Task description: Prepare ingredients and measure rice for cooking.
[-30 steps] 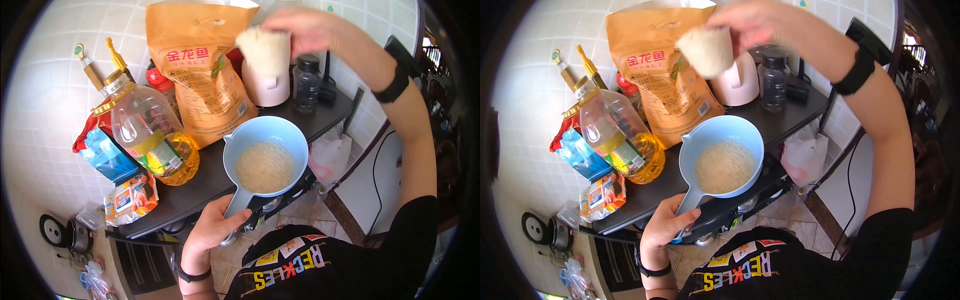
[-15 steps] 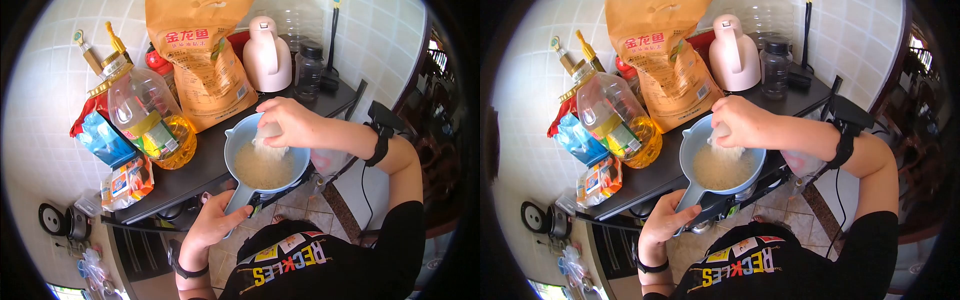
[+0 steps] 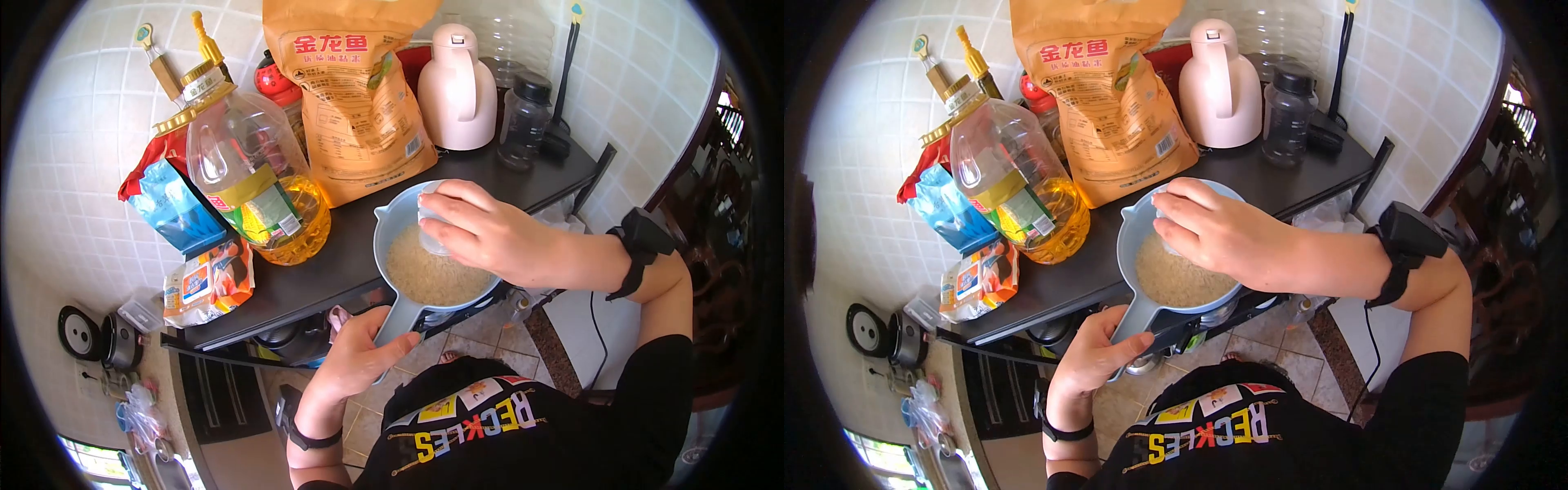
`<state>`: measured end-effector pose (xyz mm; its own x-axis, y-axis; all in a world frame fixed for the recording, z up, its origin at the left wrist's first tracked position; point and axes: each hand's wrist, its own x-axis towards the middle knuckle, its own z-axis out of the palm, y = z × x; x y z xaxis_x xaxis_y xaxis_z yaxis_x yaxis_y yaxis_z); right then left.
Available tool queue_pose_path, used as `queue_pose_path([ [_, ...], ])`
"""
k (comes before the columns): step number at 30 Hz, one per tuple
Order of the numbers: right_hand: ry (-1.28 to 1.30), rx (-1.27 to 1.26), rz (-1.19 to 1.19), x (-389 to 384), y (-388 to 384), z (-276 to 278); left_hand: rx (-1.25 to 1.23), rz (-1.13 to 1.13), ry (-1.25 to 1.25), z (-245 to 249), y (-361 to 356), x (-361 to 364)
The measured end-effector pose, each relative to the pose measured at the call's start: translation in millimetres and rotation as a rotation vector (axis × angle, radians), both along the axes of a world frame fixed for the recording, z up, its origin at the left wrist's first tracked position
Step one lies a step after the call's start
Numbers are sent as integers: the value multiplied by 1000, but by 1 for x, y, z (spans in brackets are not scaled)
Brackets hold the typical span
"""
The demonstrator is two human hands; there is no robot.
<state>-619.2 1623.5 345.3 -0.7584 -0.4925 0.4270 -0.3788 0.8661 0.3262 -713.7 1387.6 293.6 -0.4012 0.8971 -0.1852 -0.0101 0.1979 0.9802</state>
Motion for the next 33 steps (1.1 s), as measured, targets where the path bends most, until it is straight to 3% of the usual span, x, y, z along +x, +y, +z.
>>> queue_pose_path([
  [3,48,-95,18,-1,1,2,10,16,-10,0,2,0],
  [5,-13,-314,25,-1,6,9,23,21,-4,1,4,-5],
  [10,-114,-575,-63,-5,24,17,2,7,68,0,3,-4],
  [13,-438,-1250,-33,-13,37,18,24,5,116,1,2,-5],
  [14,-439,-1256,-32,-15,38,19,18,4,116,1,1,-5],
  [16,-596,-1666,-192,-17,39,28,41,20,82,1,0,-5],
  [18,-623,-1678,-118,-21,53,22,36,17,54,0,-3,-7],
  [20,-686,-1964,-70,-25,63,24,48,11,51,2,-4,-12],
  [22,-645,-1952,-31,-27,65,38,20,2,43,5,-7,-15],
  [26,-526,-1895,316,-35,80,74,-43,-14,-10,19,-10,-19],
  [29,-413,-1934,379,-38,77,128,-46,-14,14,18,-13,-23],
  [31,-96,-1853,426,-46,74,161,-62,-29,-11,21,-16,-24],
  [33,-131,-1864,389,-61,87,194,-41,-17,12,12,-20,-26],
])
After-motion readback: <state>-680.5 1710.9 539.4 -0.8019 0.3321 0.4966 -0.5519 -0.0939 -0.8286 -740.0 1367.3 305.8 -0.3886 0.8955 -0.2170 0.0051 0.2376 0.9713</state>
